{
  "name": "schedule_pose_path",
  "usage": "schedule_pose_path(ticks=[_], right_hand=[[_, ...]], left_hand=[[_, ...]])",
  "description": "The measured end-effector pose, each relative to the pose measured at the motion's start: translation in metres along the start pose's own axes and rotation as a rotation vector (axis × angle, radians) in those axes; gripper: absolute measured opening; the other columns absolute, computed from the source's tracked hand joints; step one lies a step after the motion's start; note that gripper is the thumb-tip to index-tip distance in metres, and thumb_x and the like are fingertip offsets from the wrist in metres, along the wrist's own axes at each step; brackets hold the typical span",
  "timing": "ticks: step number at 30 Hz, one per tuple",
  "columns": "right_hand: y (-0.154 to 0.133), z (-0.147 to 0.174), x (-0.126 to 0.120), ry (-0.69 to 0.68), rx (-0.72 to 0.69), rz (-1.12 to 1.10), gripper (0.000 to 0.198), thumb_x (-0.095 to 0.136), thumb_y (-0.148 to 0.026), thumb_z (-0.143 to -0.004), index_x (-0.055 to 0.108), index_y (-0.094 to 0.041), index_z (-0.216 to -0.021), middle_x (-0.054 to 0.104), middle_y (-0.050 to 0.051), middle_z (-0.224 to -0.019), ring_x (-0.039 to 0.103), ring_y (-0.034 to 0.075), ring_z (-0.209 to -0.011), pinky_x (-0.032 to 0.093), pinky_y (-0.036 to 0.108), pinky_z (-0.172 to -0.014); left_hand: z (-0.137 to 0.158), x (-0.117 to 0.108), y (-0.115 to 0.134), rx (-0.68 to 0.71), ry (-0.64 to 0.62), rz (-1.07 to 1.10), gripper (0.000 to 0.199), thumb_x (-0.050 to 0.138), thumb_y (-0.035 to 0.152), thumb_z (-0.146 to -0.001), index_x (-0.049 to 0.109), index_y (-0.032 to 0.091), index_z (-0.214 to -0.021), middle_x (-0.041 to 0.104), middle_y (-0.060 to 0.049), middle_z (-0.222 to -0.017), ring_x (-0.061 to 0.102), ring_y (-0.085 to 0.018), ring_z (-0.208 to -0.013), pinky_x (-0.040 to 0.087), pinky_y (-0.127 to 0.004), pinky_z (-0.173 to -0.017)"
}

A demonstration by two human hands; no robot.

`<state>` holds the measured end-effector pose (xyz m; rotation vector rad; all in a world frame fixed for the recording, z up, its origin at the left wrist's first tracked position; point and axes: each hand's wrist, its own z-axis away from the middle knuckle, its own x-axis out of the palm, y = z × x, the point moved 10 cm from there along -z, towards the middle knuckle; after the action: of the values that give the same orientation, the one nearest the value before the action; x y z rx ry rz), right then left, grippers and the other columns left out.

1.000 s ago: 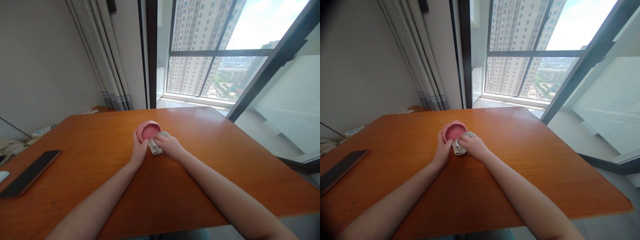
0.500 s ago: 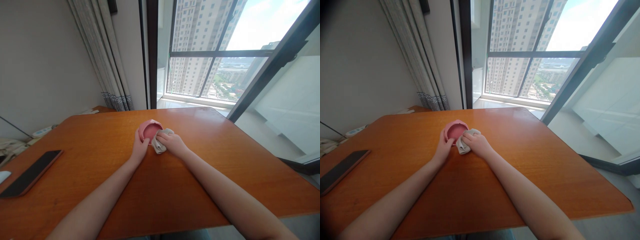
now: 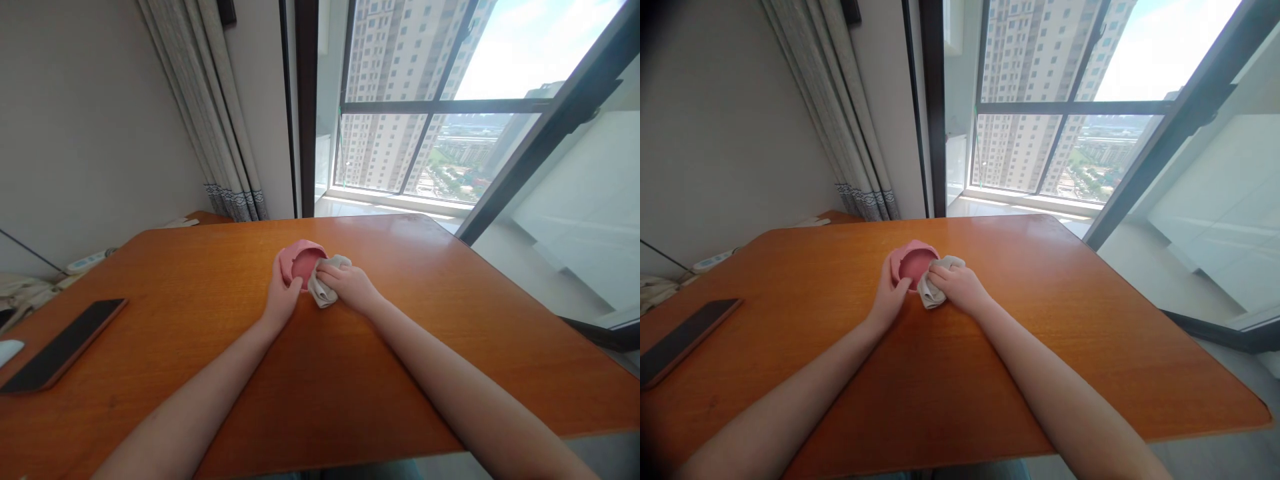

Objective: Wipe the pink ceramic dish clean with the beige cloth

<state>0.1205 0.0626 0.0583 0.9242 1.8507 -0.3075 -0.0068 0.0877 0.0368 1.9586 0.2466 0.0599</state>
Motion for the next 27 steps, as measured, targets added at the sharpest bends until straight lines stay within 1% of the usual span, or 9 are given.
schedule_pose_path(ticks=[2,6,9,12,15,18,20,24,27], right_hand=[[0.006,0.002,0.0,0.012,0.012,0.026,0.023,0.039,-0.018,-0.093,0.062,-0.019,-0.095,0.063,0.006,-0.107,0.051,0.014,-0.074,0.035,0.028,-0.062],[-0.008,0.001,0.001,0.046,0.047,0.013,0.024,0.039,-0.017,-0.093,0.063,-0.019,-0.093,0.064,0.005,-0.097,0.047,0.013,-0.064,0.033,0.027,-0.058],[-0.019,-0.002,0.0,0.048,0.009,0.017,0.023,0.039,-0.019,-0.093,0.062,-0.018,-0.099,0.064,0.006,-0.102,0.047,0.013,-0.063,0.034,0.027,-0.058],[-0.011,-0.002,-0.003,0.048,-0.033,0.075,0.024,0.038,-0.019,-0.094,0.061,-0.019,-0.102,0.062,0.005,-0.112,0.049,0.013,-0.067,0.035,0.027,-0.06],[0.0,0.001,-0.003,0.054,-0.015,0.103,0.022,0.04,-0.017,-0.093,0.062,-0.02,-0.095,0.063,0.004,-0.11,0.049,0.013,-0.068,0.035,0.028,-0.061],[-0.003,0.001,-0.001,0.073,0.041,0.072,0.02,0.043,-0.018,-0.092,0.062,-0.02,-0.089,0.065,0.003,-0.098,0.049,0.012,-0.065,0.033,0.028,-0.058],[-0.01,-0.001,-0.001,0.098,0.074,0.044,0.019,0.043,-0.019,-0.092,0.062,-0.02,-0.091,0.065,0.003,-0.095,0.049,0.013,-0.063,0.033,0.028,-0.057],[-0.013,-0.004,0.0,0.05,0.019,0.003,0.02,0.043,-0.019,-0.093,0.059,-0.02,-0.104,0.063,0.005,-0.106,0.051,0.013,-0.068,0.035,0.028,-0.059],[0.0,-0.002,0.0,-0.005,-0.009,0.004,0.023,0.042,-0.019,-0.093,0.057,-0.021,-0.11,0.059,0.007,-0.119,0.053,0.014,-0.076,0.037,0.027,-0.064]], left_hand=[[0.002,0.004,0.001,-0.002,-0.01,0.019,0.069,0.061,0.022,-0.073,0.032,0.02,-0.135,0.037,-0.01,-0.142,0.034,-0.023,-0.134,0.027,-0.034,-0.112],[0.014,0.002,-0.004,-0.031,0.107,0.136,0.073,0.063,0.031,-0.076,0.023,0.023,-0.137,0.039,-0.01,-0.14,0.041,-0.021,-0.129,0.033,-0.033,-0.107],[0.013,-0.004,-0.01,-0.045,0.145,0.116,0.06,0.059,0.026,-0.076,0.032,0.021,-0.13,0.047,-0.01,-0.13,0.049,-0.021,-0.12,0.036,-0.035,-0.106],[0.004,-0.007,-0.01,-0.042,0.102,0.035,0.052,0.057,0.02,-0.073,0.04,0.019,-0.123,0.049,-0.01,-0.127,0.047,-0.022,-0.121,0.032,-0.037,-0.108],[0.001,0.001,-0.011,-0.06,0.031,0.002,0.064,0.063,0.024,-0.072,0.035,0.019,-0.13,0.04,-0.011,-0.138,0.037,-0.023,-0.13,0.025,-0.038,-0.112],[0.008,0.008,-0.019,-0.099,0.042,0.116,0.078,0.066,0.032,-0.073,0.023,0.023,-0.138,0.031,-0.01,-0.146,0.033,-0.023,-0.134,0.026,-0.037,-0.112],[0.01,0.009,-0.022,-0.096,0.062,0.167,0.079,0.065,0.033,-0.074,0.021,0.023,-0.139,0.031,-0.01,-0.146,0.034,-0.022,-0.133,0.028,-0.036,-0.111],[0.0,-0.002,-0.023,-0.086,0.072,0.125,0.058,0.057,0.025,-0.077,0.037,0.022,-0.131,0.044,-0.009,-0.136,0.041,-0.023,-0.128,0.029,-0.038,-0.11],[-0.011,-0.006,-0.014,-0.04,-0.007,0.063,0.053,0.058,0.018,-0.07,0.047,0.02,-0.122,0.048,-0.008,-0.133,0.04,-0.024,-0.129,0.025,-0.038,-0.112]])
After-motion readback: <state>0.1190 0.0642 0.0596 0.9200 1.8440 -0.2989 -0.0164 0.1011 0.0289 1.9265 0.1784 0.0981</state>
